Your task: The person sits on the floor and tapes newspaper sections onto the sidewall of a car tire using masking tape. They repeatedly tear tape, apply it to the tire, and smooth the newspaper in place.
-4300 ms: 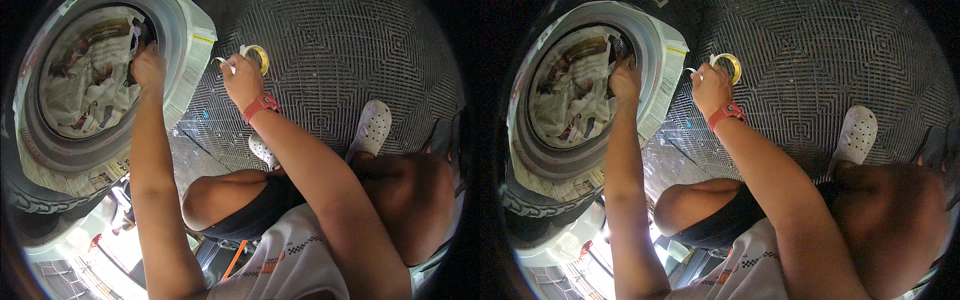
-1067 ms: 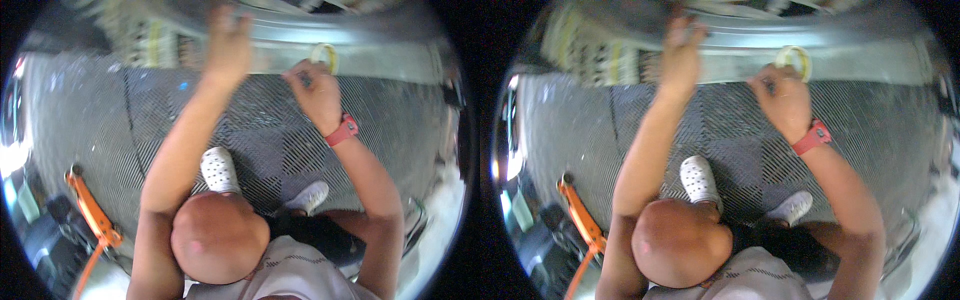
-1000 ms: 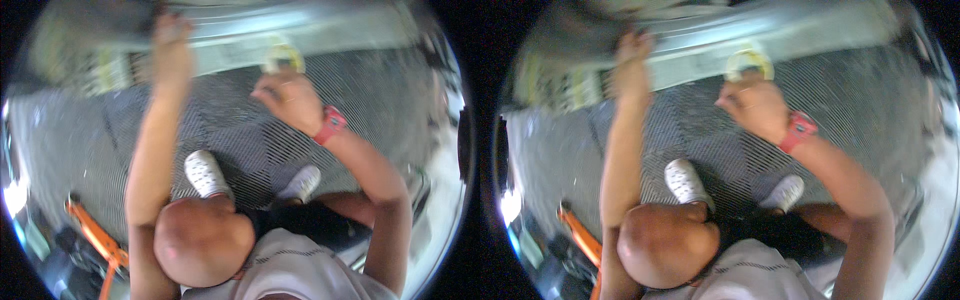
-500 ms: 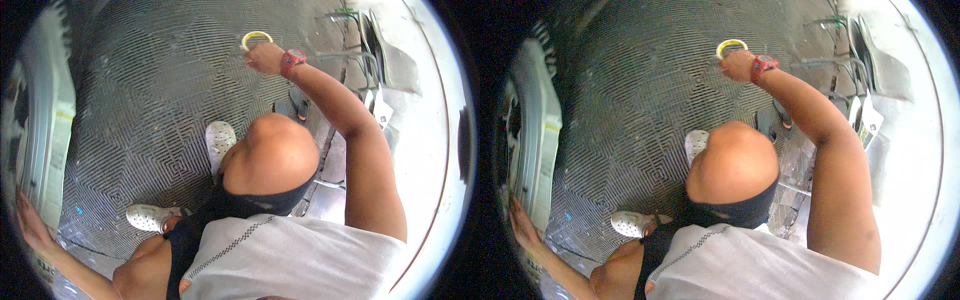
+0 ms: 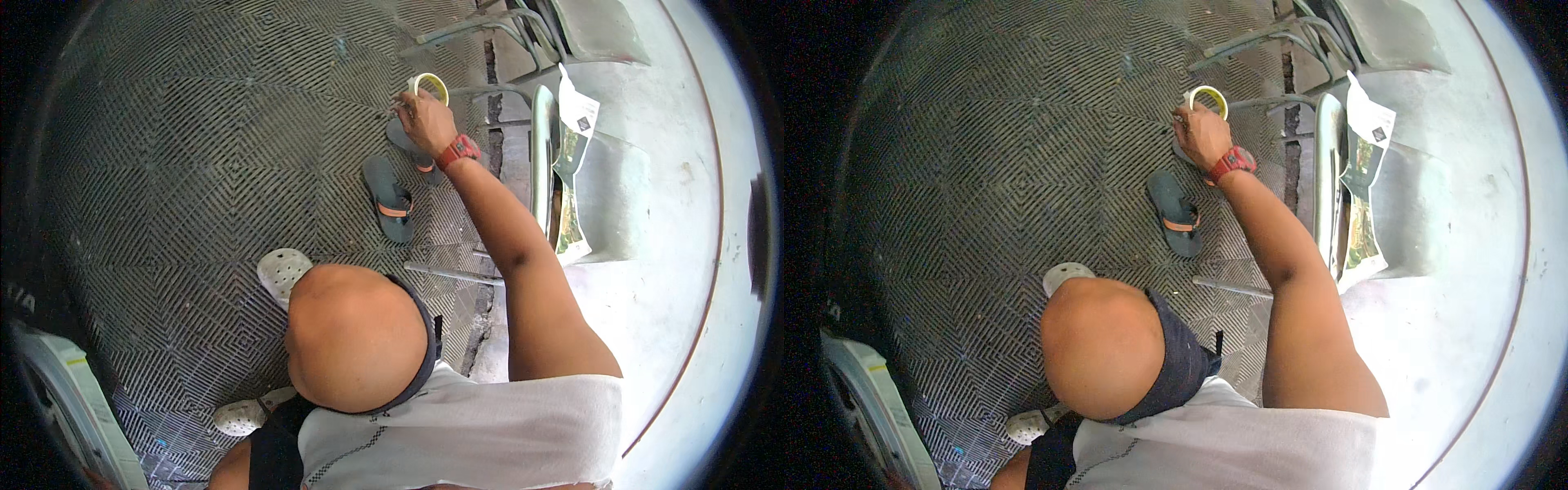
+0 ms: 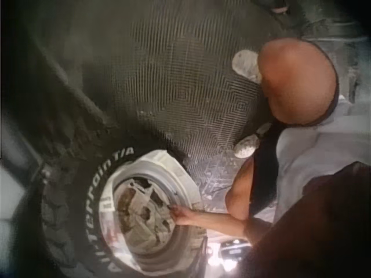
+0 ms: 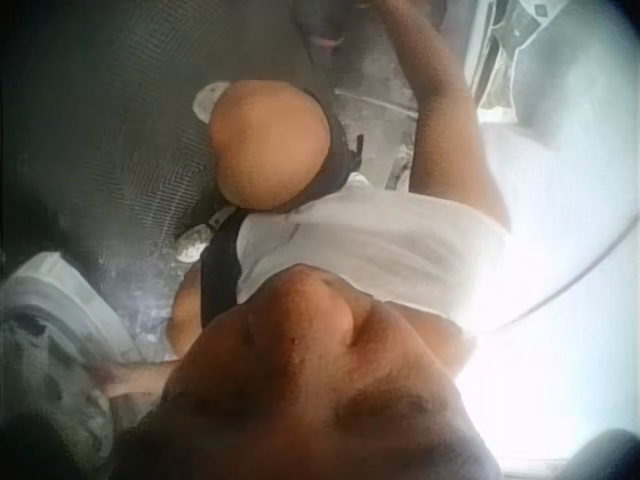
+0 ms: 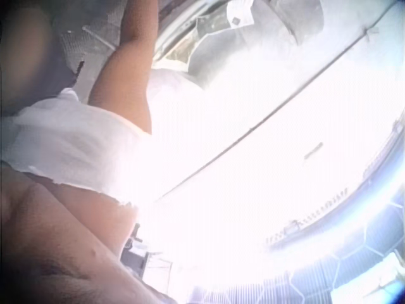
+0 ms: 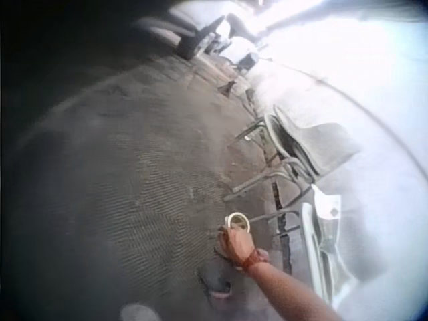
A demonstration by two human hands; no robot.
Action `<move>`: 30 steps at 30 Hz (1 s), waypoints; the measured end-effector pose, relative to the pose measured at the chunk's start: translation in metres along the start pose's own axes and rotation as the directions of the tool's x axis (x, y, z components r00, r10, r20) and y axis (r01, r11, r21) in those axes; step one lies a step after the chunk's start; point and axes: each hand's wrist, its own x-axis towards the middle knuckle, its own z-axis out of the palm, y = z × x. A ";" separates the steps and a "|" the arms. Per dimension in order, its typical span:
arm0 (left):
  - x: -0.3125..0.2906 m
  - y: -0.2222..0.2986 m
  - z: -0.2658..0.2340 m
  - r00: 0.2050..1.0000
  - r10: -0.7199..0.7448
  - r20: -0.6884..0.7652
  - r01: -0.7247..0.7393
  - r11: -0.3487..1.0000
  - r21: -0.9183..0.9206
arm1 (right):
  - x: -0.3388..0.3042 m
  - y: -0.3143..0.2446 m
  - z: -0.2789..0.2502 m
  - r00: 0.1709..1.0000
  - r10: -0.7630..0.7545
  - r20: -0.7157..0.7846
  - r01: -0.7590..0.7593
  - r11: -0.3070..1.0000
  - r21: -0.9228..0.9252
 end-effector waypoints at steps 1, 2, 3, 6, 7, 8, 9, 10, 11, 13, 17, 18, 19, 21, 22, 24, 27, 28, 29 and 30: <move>-0.019 0.022 0.020 0.999 -0.022 0.049 0.022 1.000 -0.009 | 0.000 -0.006 -0.013 0.998 0.029 -0.052 -0.028 0.999 0.019; -0.036 0.041 0.038 0.994 -0.039 0.100 0.041 0.999 -0.024 | 0.000 -0.009 -0.029 0.991 0.001 -0.134 0.002 1.000 0.023; -0.049 0.059 0.054 0.987 -0.052 0.152 0.057 0.998 -0.033 | 0.000 -0.013 -0.043 0.977 -0.023 -0.213 0.030 0.999 0.029; -0.076 0.100 0.088 0.950 -0.068 0.305 0.080 0.996 -0.026 | 0.002 -0.003 -0.088 0.886 -0.049 -0.461 0.039 0.999 -0.033; -0.083 0.112 0.096 0.932 -0.073 0.355 0.085 0.996 -0.019 | 0.001 0.008 -0.106 0.859 -0.023 -0.511 0.016 1.000 -0.019; -0.084 0.122 0.100 0.918 -0.070 0.391 0.082 0.997 -0.015 | -0.001 0.023 -0.122 0.827 0.000 -0.562 -0.002 1.000 -0.003; -0.090 0.131 0.108 0.903 -0.072 0.424 0.088 0.996 -0.018 | -0.005 0.045 -0.136 0.798 0.044 -0.601 -0.068 0.998 -0.016; -0.093 0.140 0.111 0.886 -0.068 0.459 0.087 0.996 -0.021 | -0.012 0.069 -0.149 0.765 0.088 -0.638 -0.133 0.991 -0.023; -0.093 0.146 0.112 0.871 -0.061 0.487 0.083 0.996 -0.025 | -0.021 0.096 -0.163 0.747 0.156 -0.646 -0.237 0.971 -0.041; -0.089 0.157 0.109 0.829 -0.035 0.559 0.063 0.998 -0.031 | -0.046 0.153 -0.186 0.705 0.304 -0.640 -0.478 0.871 -0.113; -0.074 0.177 0.105 0.722 0.053 0.689 0.052 0.990 -0.130 | -0.101 0.245 -0.200 0.625 0.683 -0.377 -0.777 0.592 -0.215; -0.062 0.175 0.121 0.698 0.057 0.714 -0.089 0.996 0.009 | -0.099 0.245 -0.192 0.615 0.727 -0.306 -0.788 0.583 -0.198; -0.059 0.187 0.140 0.677 0.059 0.733 -0.234 0.962 0.139 | -0.098 0.239 -0.183 0.607 0.762 -0.226 -0.795 0.579 -0.182; -0.075 0.227 0.158 0.677 0.162 0.718 -0.435 0.875 0.212 | -0.107 0.235 -0.179 0.576 0.800 -0.168 -0.816 0.553 -0.165; -0.066 0.232 0.174 0.623 0.204 0.755 -0.477 0.864 0.160 | -0.123 0.239 -0.188 0.552 0.811 -0.195 -0.833 0.529 -0.160; -0.058 0.241 0.196 0.513 0.331 0.792 -0.565 0.825 0.021 | -0.140 0.253 -0.208 0.493 0.815 -0.305 -0.870 0.471 -0.145; -0.069 0.263 0.215 0.361 0.508 0.782 -0.651 0.738 -0.180 | -0.155 0.263 -0.230 0.372 0.761 -0.532 -0.921 0.374 -0.109; -0.076 0.273 0.218 0.338 0.529 0.778 -0.649 0.730 -0.214 | -0.156 0.256 -0.239 0.336 0.726 -0.600 -0.930 0.356 -0.091; -0.082 0.281 0.220 0.314 0.550 0.774 -0.646 0.721 -0.250 | -0.155 0.246 -0.251 0.296 0.686 -0.664 -0.939 0.336 -0.073; -0.087 0.286 0.221 0.321 0.546 0.774 -0.656 0.717 -0.234 | -0.148 0.239 -0.262 0.312 0.650 -0.693 -0.923 0.381 -0.058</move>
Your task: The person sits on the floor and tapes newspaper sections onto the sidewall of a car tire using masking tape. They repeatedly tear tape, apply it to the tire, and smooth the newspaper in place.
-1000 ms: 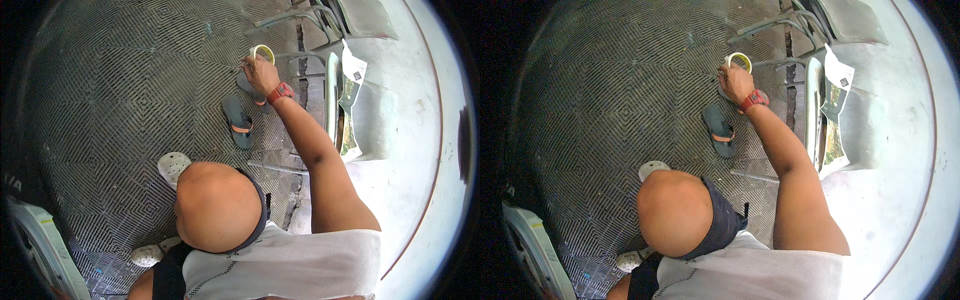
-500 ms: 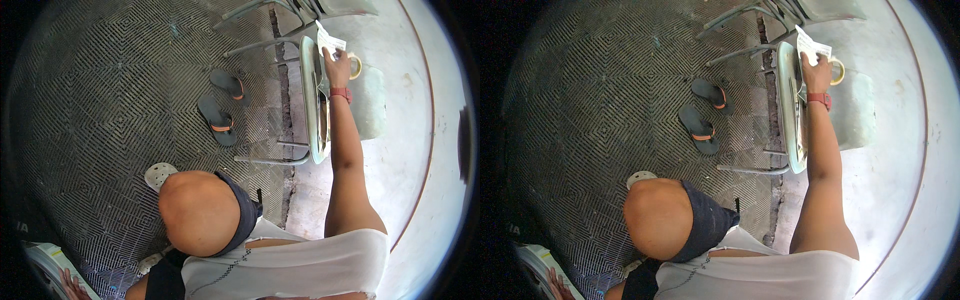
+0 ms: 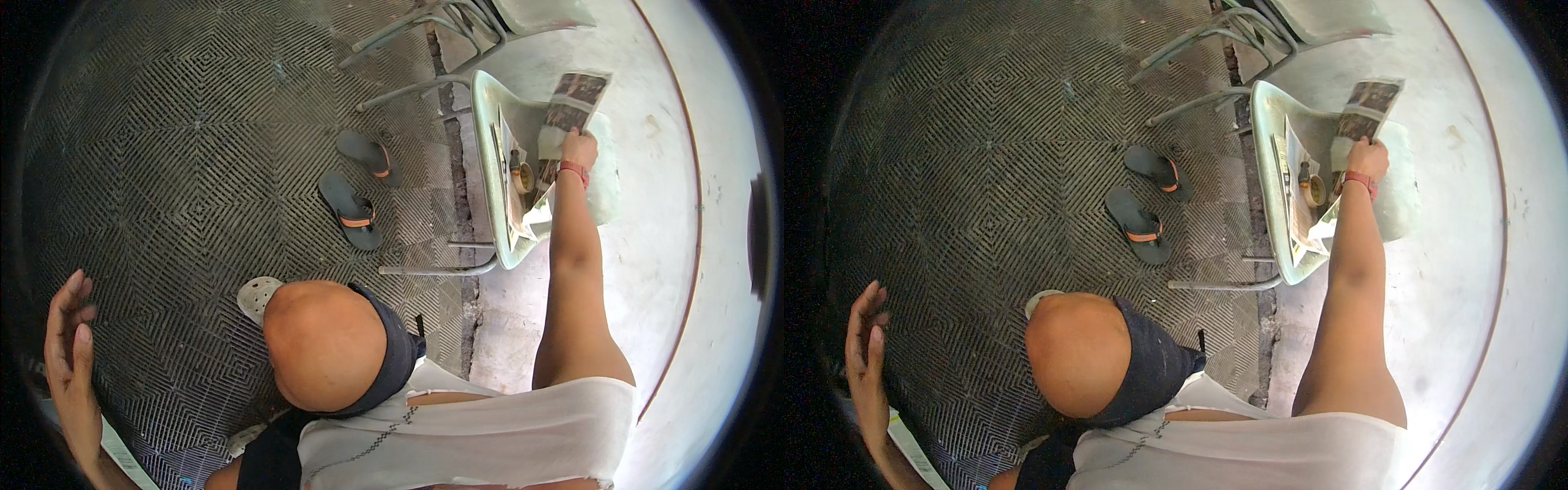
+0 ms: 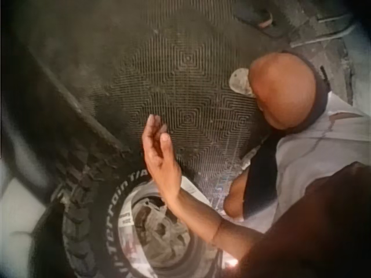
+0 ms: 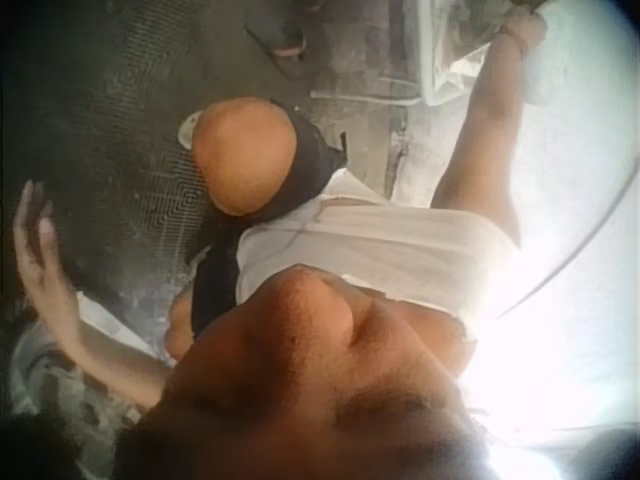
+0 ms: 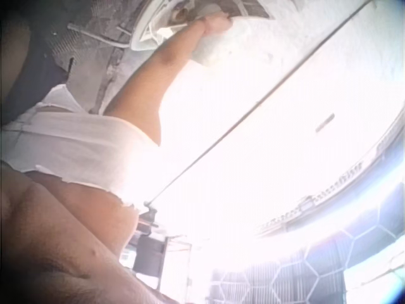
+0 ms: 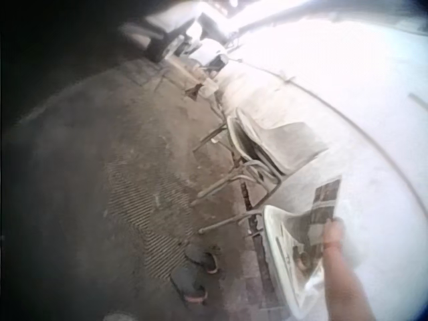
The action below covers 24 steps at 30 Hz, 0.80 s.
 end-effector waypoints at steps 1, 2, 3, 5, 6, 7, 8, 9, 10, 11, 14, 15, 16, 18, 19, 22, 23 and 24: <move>0.002 0.005 0.003 1.000 -0.005 0.000 0.005 1.000 0.014 | 0.006 -0.008 -0.014 0.999 -0.025 -0.045 0.027 0.999 0.038; 0.004 0.010 0.005 1.000 -0.010 0.001 0.010 0.999 0.033 | 0.009 -0.016 -0.024 0.995 -0.046 -0.088 0.052 0.996 0.075; 0.006 0.015 0.008 1.000 0.010 0.011 -0.010 0.999 0.041 | 0.015 -0.028 -0.030 0.972 -0.160 -0.172 0.192 0.962 0.193; 0.010 0.029 0.010 0.998 0.046 0.033 -0.049 0.996 0.070 | 0.013 -0.068 -0.043 0.918 -0.329 -0.220 0.394 0.811 0.433; 0.011 0.038 0.011 0.998 0.058 0.025 -0.060 0.994 0.093 | -0.002 -0.103 -0.054 0.898 -0.399 -0.185 0.429 0.703 0.567; 0.012 0.045 0.012 0.998 0.065 0.010 -0.066 0.991 0.117 | -0.027 -0.145 -0.073 0.860 -0.470 -0.198 0.480 0.615 0.626; 0.013 0.053 0.013 0.998 0.069 -0.009 -0.067 0.988 0.142 | -0.058 -0.191 -0.095 0.814 -0.536 -0.222 0.523 0.512 0.681; 0.013 0.060 0.010 0.995 0.103 -0.007 -0.099 0.969 0.227 | -0.097 -0.237 -0.111 0.839 -0.526 -0.139 0.336 0.301 0.892; 0.014 0.065 0.004 0.992 0.128 -0.006 -0.120 0.944 0.308 | -0.134 -0.279 -0.136 0.812 -0.580 -0.071 0.190 0.147 0.971; 0.014 0.069 -0.003 0.990 0.143 -0.009 -0.128 0.910 0.394 | -0.171 -0.317 -0.167 0.777 -0.630 -0.002 0.018 0.019 1.000; 0.024 0.094 -0.003 0.900 0.396 -0.183 -0.225 0.781 0.583 | -0.236 -0.386 -0.236 0.194 -0.950 0.245 -0.734 0.026 0.679; 0.028 0.094 -0.007 0.834 0.498 -0.236 -0.281 0.752 0.597 | -0.251 -0.395 -0.243 0.195 -0.961 0.197 -0.776 -0.028 0.631; 0.032 0.087 -0.011 0.778 0.556 -0.292 -0.307 0.743 0.595 | -0.267 -0.402 -0.253 0.188 -0.971 0.146 -0.815 -0.071 0.575; 0.020 0.076 -0.016 0.756 0.558 -0.341 -0.302 0.760 0.575 | -0.291 -0.422 -0.272 0.191 -0.979 0.064 -0.897 -0.148 0.416; 0.015 0.072 -0.016 0.747 0.553 -0.368 -0.300 0.775 0.557 | -0.299 -0.430 -0.281 0.170 -0.983 0.065 -0.940 -0.142 0.311; -0.027 0.056 -0.018 0.736 0.421 -0.529 -0.171 0.873 0.457 | -0.315 -0.447 -0.320 0.072 -0.996 0.048 -0.986 -0.064 0.151; -0.044 0.049 -0.024 0.769 0.336 -0.543 -0.121 0.912 0.392 | -0.318 -0.454 -0.325 0.047 -0.999 0.002 -0.985 -0.046 0.163; -0.058 0.048 -0.025 0.796 0.255 -0.548 -0.083 0.944 0.319 | -0.325 -0.463 -0.329 0.017 -0.999 -0.040 -0.983 -0.024 0.180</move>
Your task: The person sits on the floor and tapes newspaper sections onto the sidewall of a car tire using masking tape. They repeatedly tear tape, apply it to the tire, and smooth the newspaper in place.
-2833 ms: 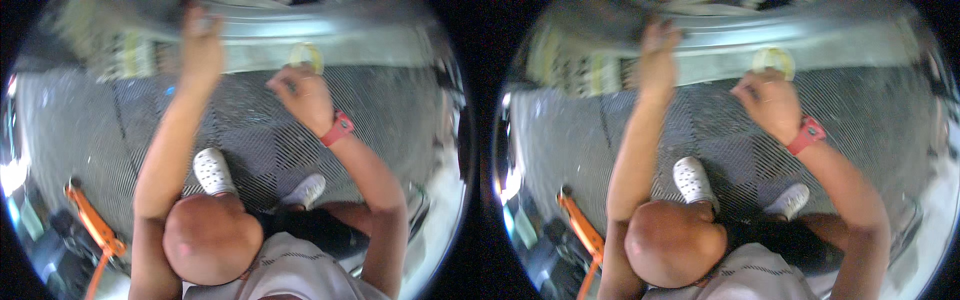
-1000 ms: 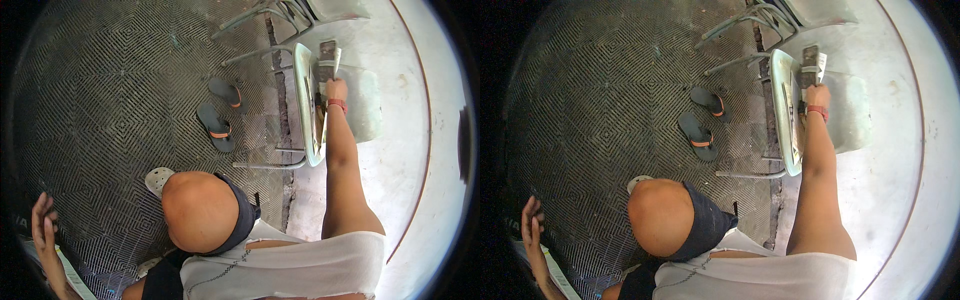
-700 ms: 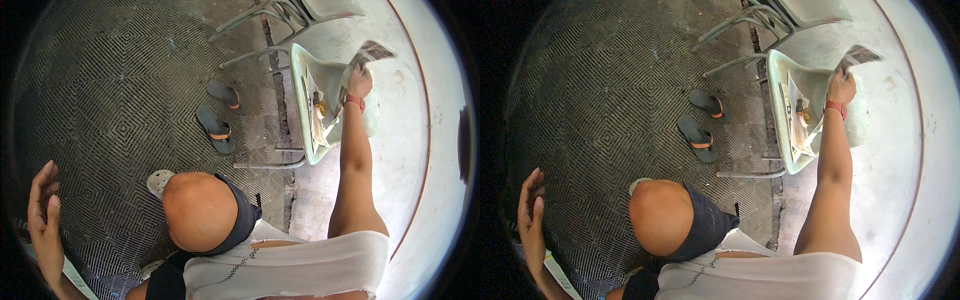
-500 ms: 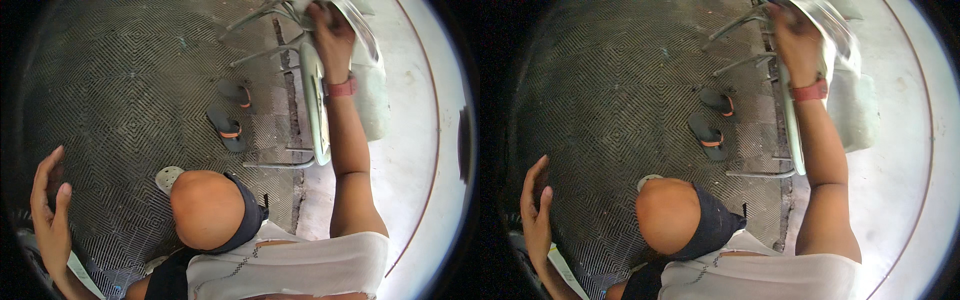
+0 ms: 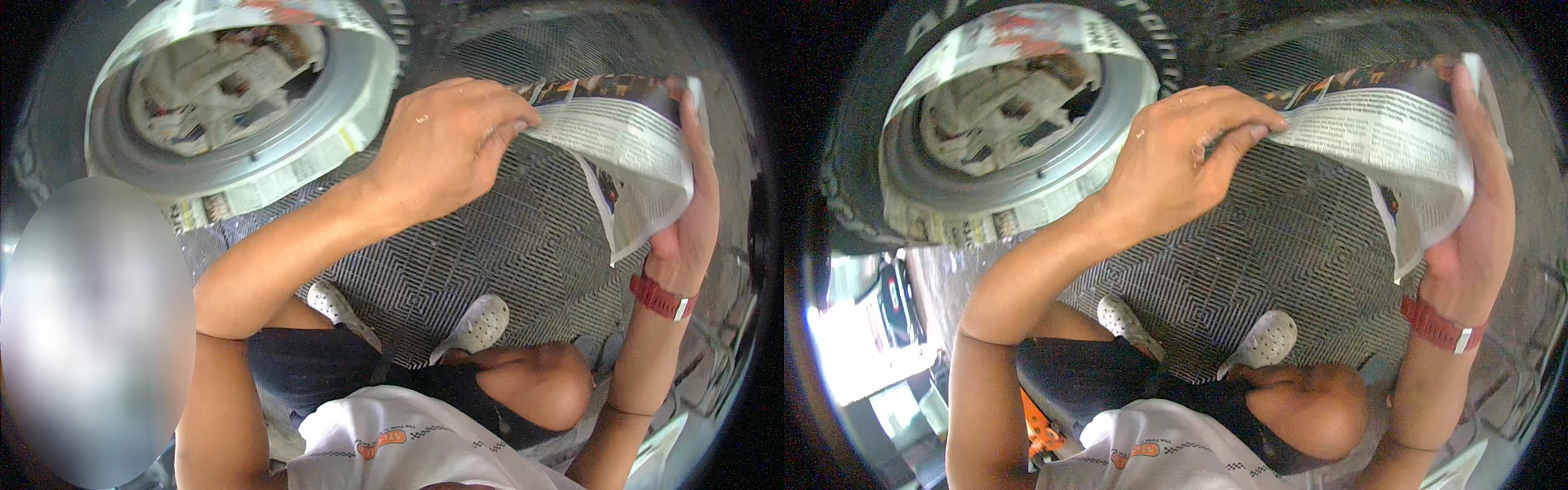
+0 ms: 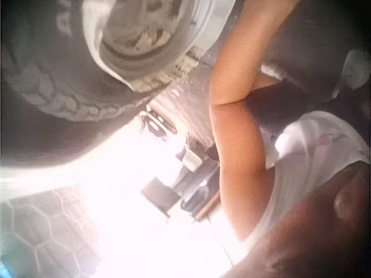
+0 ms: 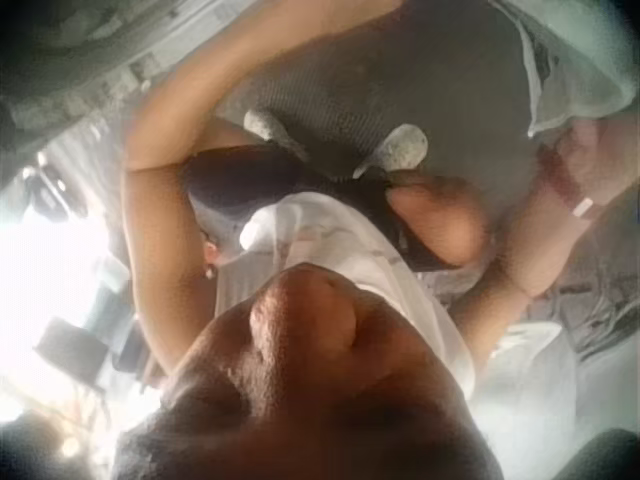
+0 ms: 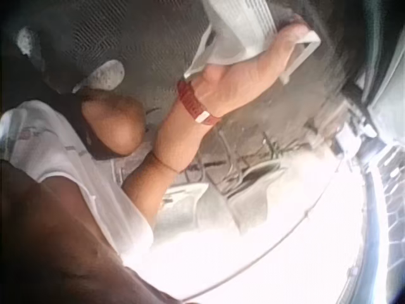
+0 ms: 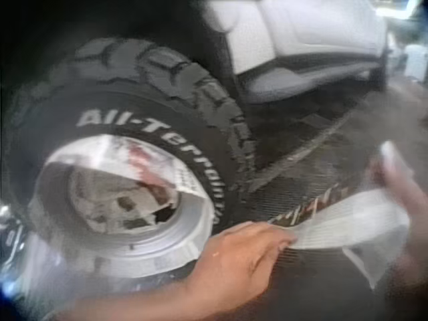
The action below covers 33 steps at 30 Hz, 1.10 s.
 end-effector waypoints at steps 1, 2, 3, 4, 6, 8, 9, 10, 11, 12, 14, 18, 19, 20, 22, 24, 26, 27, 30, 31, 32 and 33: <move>-0.006 0.000 -0.005 0.992 -0.116 -0.045 0.114 0.992 -0.046 | 0.017 0.003 -0.002 0.999 0.027 0.046 -0.025 0.999 -0.043; -0.014 -0.001 -0.014 0.984 -0.178 -0.010 0.178 0.984 0.012 | 0.033 0.014 -0.005 0.992 -0.028 0.126 0.039 0.995 -0.092; -0.020 -0.001 -0.023 0.972 -0.232 0.027 0.230 0.971 0.062 | 0.049 0.022 -0.010 0.976 -0.087 0.202 0.115 0.984 -0.134; -0.026 -0.002 -0.026 0.955 -0.290 0.067 0.282 0.953 0.109 | 0.066 0.034 -0.014 0.951 -0.136 0.279 0.187 0.969 -0.164; -0.073 -0.038 0.004 0.925 -0.289 0.247 0.263 0.955 0.136 | 0.063 0.085 0.043 0.930 0.039 0.366 0.196 0.789 -0.582; -0.090 -0.059 0.035 0.813 -0.348 0.468 0.183 0.914 0.362 | 0.106 0.140 0.025 0.885 -0.128 0.447 0.465 0.261 -0.846; -0.086 -0.061 0.035 0.792 -0.338 0.509 0.161 0.919 0.360 | 0.118 0.158 0.011 0.801 -0.219 0.558 0.592 0.147 -0.792; -0.102 -0.056 0.027 0.752 -0.353 0.556 0.164 0.918 0.361 | 0.111 0.169 0.015 0.798 -0.121 0.591 0.601 0.082 -0.795; -0.116 -0.045 0.022 0.710 -0.356 0.608 0.165 0.923 0.349 | 0.107 0.175 0.013 0.813 0.034 0.581 0.573 0.130 -0.809; -0.123 -0.034 0.017 0.704 -0.344 0.621 0.194 0.935 0.298 | 0.102 0.184 0.008 0.809 0.205 0.552 0.528 0.160 -0.834; -0.118 -0.005 -0.004 0.698 -0.313 0.644 0.161 0.945 0.284 | 0.095 0.213 -0.012 0.741 0.177 0.647 0.668 -0.107 -0.736; -0.127 0.030 -0.038 0.730 -0.277 0.625 0.143 0.956 0.257 | 0.102 0.254 -0.013 0.899 0.211 0.385 0.418 -0.147 -0.896; -0.132 0.030 -0.045 0.742 -0.288 0.605 0.185 0.956 0.228 | 0.090 0.266 -0.007 0.882 0.041 0.469 0.464 -0.238 -0.853; -0.139 0.024 -0.047 0.747 -0.324 0.580 0.237 0.945 0.224 | 0.089 0.276 -0.006 0.891 0.045 0.451 0.447 -0.246 -0.860; -0.153 0.007 -0.044 0.750 -0.393 0.532 0.333 0.919 0.209 | 0.099 0.291 -0.003 0.910 0.049 0.412 0.410 -0.261 -0.874; -0.154 0.003 -0.043 0.757 -0.374 0.536 0.198 0.912 0.358 | 0.123 0.294 -0.015 0.983 0.114 0.145 0.152 -0.053 -0.987; -0.156 0.005 -0.047 0.757 -0.361 0.545 0.172 0.914 0.367 | 0.149 0.302 -0.036 0.996 0.089 0.024 -0.002 0.292 -0.957; -0.156 0.006 -0.048 0.754 -0.360 0.549 0.219 0.926 0.307 | 0.155 0.302 -0.031 0.961 0.245 -0.128 -0.238 0.498 -0.834; -0.154 0.013 -0.053 0.749 -0.336 0.571 0.257 0.942 0.217 | 0.173 0.296 -0.035 0.943 0.233 -0.237 -0.323 0.812 -0.486; -0.153 0.015 -0.055 0.745 -0.334 0.577 0.258 0.942 0.213 | 0.176 0.290 -0.031 0.937 0.244 -0.249 -0.332 0.842 -0.425; -0.154 0.015 -0.057 0.746 -0.348 0.568 0.262 0.937 0.230 | 0.178 0.290 -0.023 0.954 0.168 -0.247 -0.255 0.887 -0.385; -0.155 0.015 -0.059 0.746 -0.361 0.560 0.264 0.932 0.248 | 0.180 0.290 -0.015 0.964 0.089 -0.249 -0.174 0.923 -0.343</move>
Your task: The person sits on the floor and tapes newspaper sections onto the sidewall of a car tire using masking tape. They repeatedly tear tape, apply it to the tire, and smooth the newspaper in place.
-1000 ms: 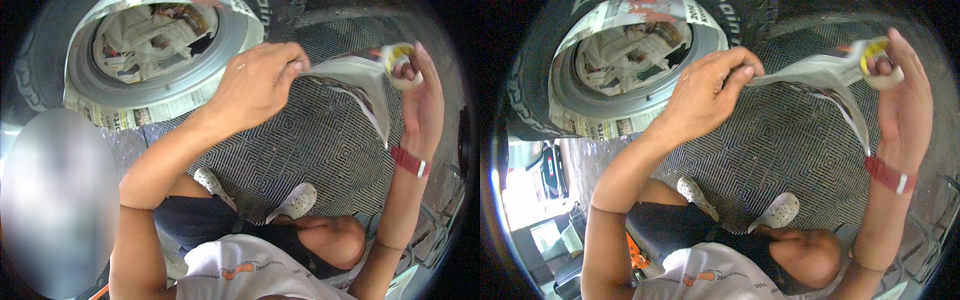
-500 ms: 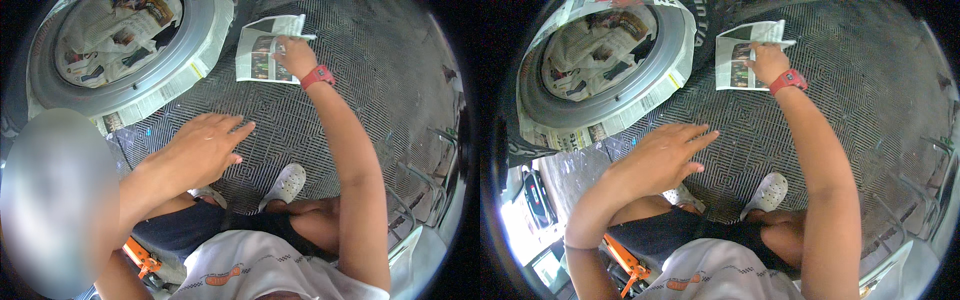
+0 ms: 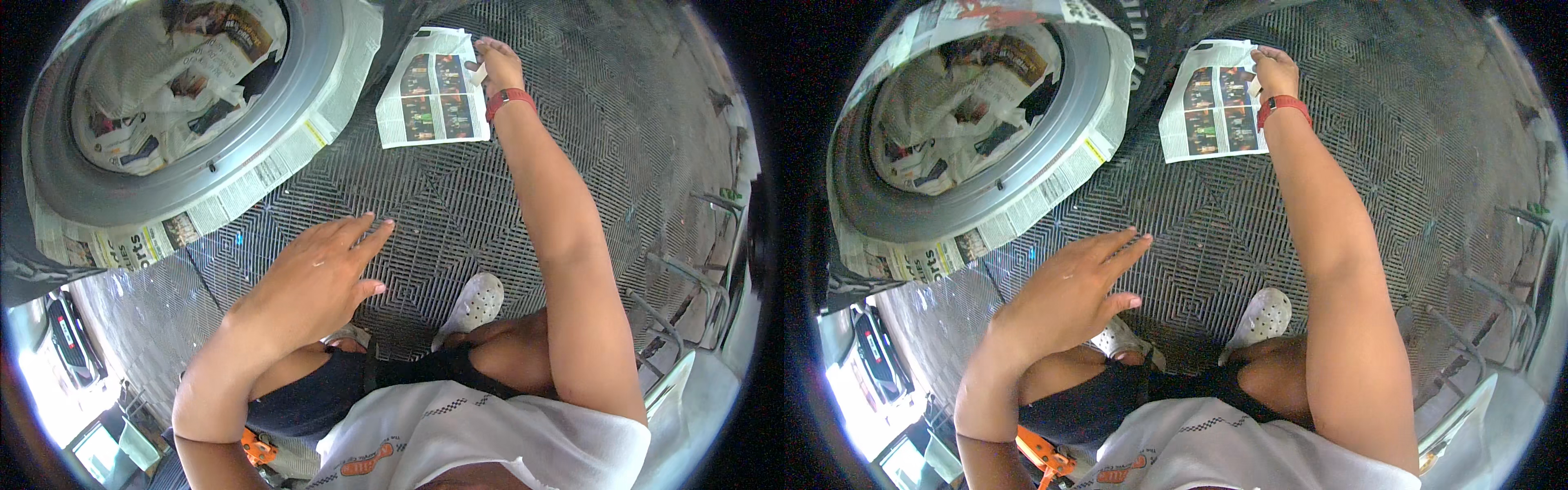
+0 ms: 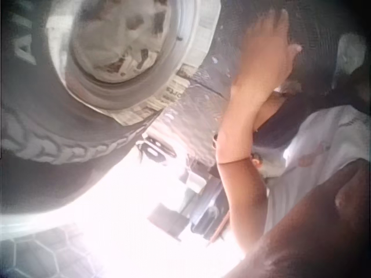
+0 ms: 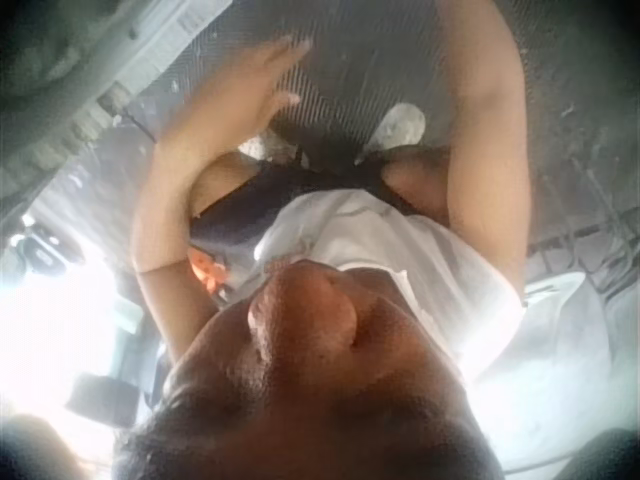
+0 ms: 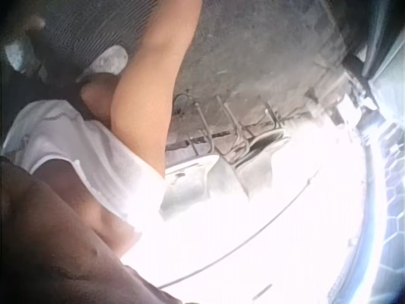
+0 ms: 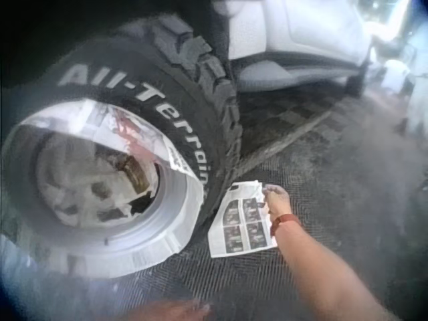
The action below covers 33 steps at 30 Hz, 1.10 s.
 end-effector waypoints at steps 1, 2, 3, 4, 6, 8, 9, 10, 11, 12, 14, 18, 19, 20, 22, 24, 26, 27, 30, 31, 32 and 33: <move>-0.002 -0.001 -0.003 1.000 -0.007 -0.005 0.007 1.000 0.018 | 0.004 -0.003 0.003 0.996 -0.075 -0.042 0.078 0.995 0.069; -0.003 -0.003 -0.005 1.000 -0.018 -0.004 0.018 1.000 0.012 | 0.009 -0.006 0.007 0.994 -0.112 0.005 0.113 0.994 -0.017; -0.004 -0.004 -0.006 1.000 -0.027 -0.002 0.027 1.000 0.006 | 0.008 -0.004 0.009 0.975 -0.199 0.095 0.204 0.978 -0.036; -0.003 -0.006 -0.008 1.000 -0.026 -0.004 0.026 1.000 0.003 | 0.020 0.001 0.011 0.939 -0.299 0.169 0.338 0.891 -0.303; 0.003 -0.006 -0.012 1.000 -0.027 0.015 0.027 1.000 -0.002 | 0.045 0.024 0.012 0.859 -0.393 0.327 0.511 0.640 -0.574; 0.001 -0.009 -0.013 0.997 -0.064 0.045 0.064 0.998 -0.001 | 0.042 0.034 0.037 0.839 -0.376 0.392 0.541 0.502 -0.675; 0.002 -0.011 -0.011 0.995 -0.076 0.058 0.077 0.997 -0.011 | 0.029 0.036 0.049 0.858 -0.344 0.382 0.506 0.433 -0.746; -0.004 -0.010 -0.013 0.991 -0.116 0.064 0.117 0.993 -0.009 | 0.013 0.034 0.069 0.861 -0.336 0.381 0.501 0.432 -0.750; -0.003 -0.011 -0.012 0.989 -0.130 0.069 0.132 0.991 -0.016 | 0.002 0.032 0.074 0.869 -0.331 0.369 0.485 0.415 -0.770; -0.003 -0.012 -0.012 0.985 -0.154 0.081 0.156 0.988 -0.007 | -0.005 0.026 0.078 0.875 -0.325 0.358 0.470 0.397 -0.789; 0.003 -0.018 -0.009 0.991 -0.121 0.060 0.119 0.993 0.023 | 0.000 0.027 0.059 0.788 -0.420 0.450 0.587 0.290 -0.756; 0.010 -0.033 -0.005 0.996 -0.084 -0.004 0.084 0.996 0.042 | -0.016 0.007 0.023 0.538 -0.364 0.760 0.824 0.039 -0.565; 0.012 -0.037 -0.005 0.993 -0.081 -0.083 0.085 0.995 0.044 | -0.036 -0.022 0.021 0.520 -0.217 0.826 0.853 0.078 -0.516; 0.018 -0.037 -0.008 0.984 -0.070 -0.163 0.079 0.996 0.049 | -0.052 -0.050 0.012 0.472 -0.179 0.863 0.881 0.090 -0.464; 0.033 -0.039 -0.011 0.937 -0.053 -0.346 0.065 0.998 0.023 | -0.089 -0.114 -0.002 0.402 -0.079 0.912 0.907 0.172 -0.384; 0.047 -0.038 -0.012 0.836 -0.059 -0.545 0.051 0.998 -0.030 | -0.129 -0.170 -0.004 0.323 -0.045 0.945 0.909 0.293 -0.297; 0.053 -0.035 -0.018 0.818 -0.083 -0.569 0.037 0.995 -0.093 | -0.159 -0.198 -0.003 0.284 -0.090 0.955 0.872 0.439 -0.217; 0.052 -0.036 -0.020 0.810 -0.095 -0.579 0.029 0.992 -0.122 | -0.169 -0.205 -0.001 0.290 -0.104 0.951 0.823 0.534 -0.192; 0.054 -0.037 -0.028 0.798 -0.309 -0.517 0.160 0.936 -0.313 | -0.171 -0.213 -0.003 0.354 -0.167 0.920 0.800 0.563 -0.205; 0.053 -0.036 -0.029 0.790 -0.376 -0.484 0.203 0.906 -0.372 | -0.166 -0.212 -0.006 0.379 -0.193 0.905 0.811 0.540 -0.225; 0.052 -0.036 -0.030 0.768 -0.377 -0.517 0.210 0.912 -0.353 | -0.161 -0.212 -0.006 0.368 -0.208 0.906 0.873 0.414 -0.259; 0.048 -0.035 -0.033 0.779 -0.358 -0.515 0.244 0.929 -0.277 | -0.164 -0.205 -0.006 0.333 -0.365 0.869 0.931 0.271 -0.243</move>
